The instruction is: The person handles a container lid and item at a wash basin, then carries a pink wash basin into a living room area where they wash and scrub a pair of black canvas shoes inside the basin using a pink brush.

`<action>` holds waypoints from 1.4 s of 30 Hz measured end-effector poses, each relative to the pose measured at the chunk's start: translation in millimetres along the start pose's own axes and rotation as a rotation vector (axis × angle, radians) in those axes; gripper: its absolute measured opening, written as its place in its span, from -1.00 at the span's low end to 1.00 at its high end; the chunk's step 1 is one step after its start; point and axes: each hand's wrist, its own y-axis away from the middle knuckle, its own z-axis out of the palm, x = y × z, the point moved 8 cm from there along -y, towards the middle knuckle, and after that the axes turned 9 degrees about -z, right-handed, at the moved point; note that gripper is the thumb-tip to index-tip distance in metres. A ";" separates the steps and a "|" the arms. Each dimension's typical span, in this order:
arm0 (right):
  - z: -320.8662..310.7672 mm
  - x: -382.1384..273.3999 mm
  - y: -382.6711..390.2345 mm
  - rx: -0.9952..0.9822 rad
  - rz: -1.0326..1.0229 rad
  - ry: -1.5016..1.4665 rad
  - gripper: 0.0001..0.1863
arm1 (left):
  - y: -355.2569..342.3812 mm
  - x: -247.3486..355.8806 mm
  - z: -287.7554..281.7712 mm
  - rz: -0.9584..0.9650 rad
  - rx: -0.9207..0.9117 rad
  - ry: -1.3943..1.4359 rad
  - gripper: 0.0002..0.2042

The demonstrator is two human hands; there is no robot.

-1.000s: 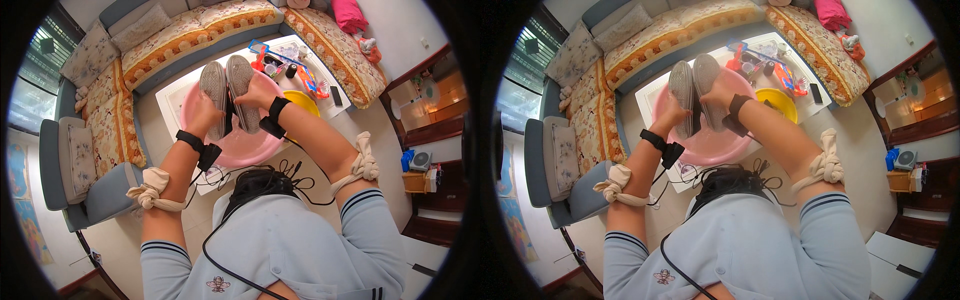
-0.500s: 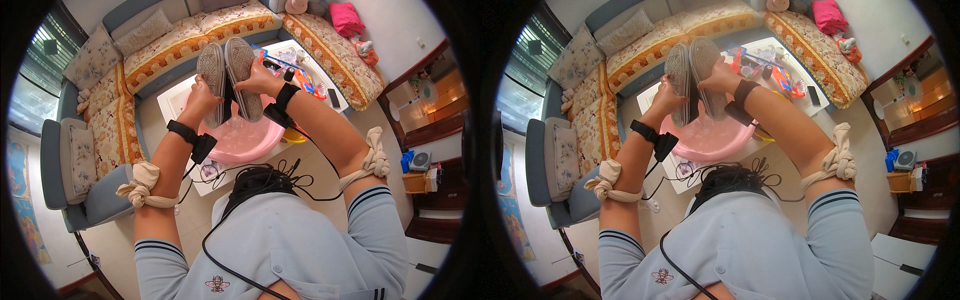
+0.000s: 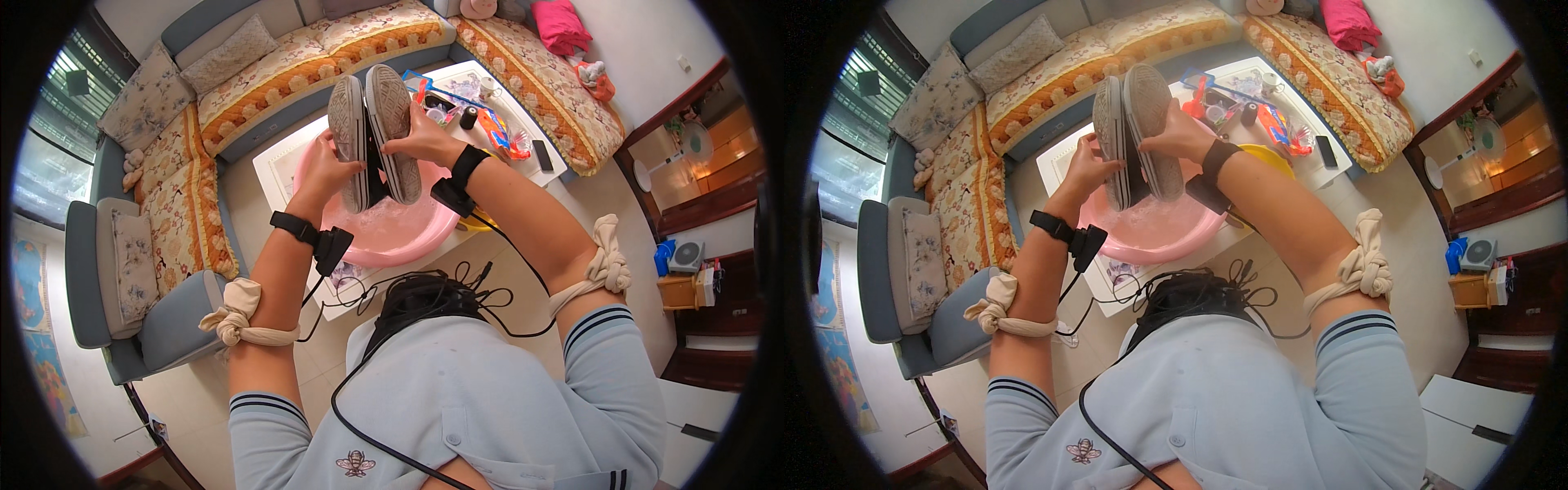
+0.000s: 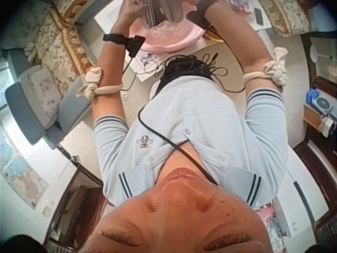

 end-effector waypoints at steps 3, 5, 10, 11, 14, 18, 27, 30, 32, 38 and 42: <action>-1.1 -6.9 3.8 0.005 -0.023 -0.042 0.03 | 3.9 -2.5 -1.8 -0.045 0.027 0.021 -0.26; 0.0 -0.6 3.9 -0.004 -0.016 0.050 -0.04 | 3.7 -7.0 0.8 -0.098 0.003 0.128 -0.26; 4.7 -16.7 7.4 -0.015 -0.014 -0.096 -0.10 | 7.7 -7.5 11.2 -0.160 -0.174 0.336 -0.35; 6.3 -23.5 7.5 -0.030 -0.003 -0.108 -0.10 | 9.4 -2.6 15.8 -0.117 -0.246 0.355 -0.39; 9.1 -64.1 10.7 -0.119 -0.023 0.008 -0.12 | 29.3 32.2 30.5 0.100 -0.396 0.330 -0.41; 17.8 -71.7 9.3 -0.040 -0.114 0.135 0.04 | 31.8 32.5 28.1 0.047 -0.264 0.447 -0.38; 21.6 -63.5 8.5 -0.047 0.023 0.002 0.20 | 10.6 -3.7 -5.7 -0.001 -0.118 0.746 -0.56; 26.1 -52.6 13.7 -0.050 0.184 0.021 0.25 | 11.0 -18.3 -8.7 -0.029 -0.090 0.803 -0.65; 42.9 -52.9 15.9 -0.106 0.211 -0.325 0.27 | 12.0 -20.3 -6.2 -0.041 -0.088 0.865 -0.61; 58.7 -55.4 8.4 -0.125 -0.043 -0.447 -0.01 | 14.7 -12.0 0.7 0.014 -0.142 0.842 -0.63; 61.3 -45.7 10.0 -0.051 -0.103 -0.441 -0.27 | 15.5 -3.9 -3.8 0.051 -0.074 0.819 -0.63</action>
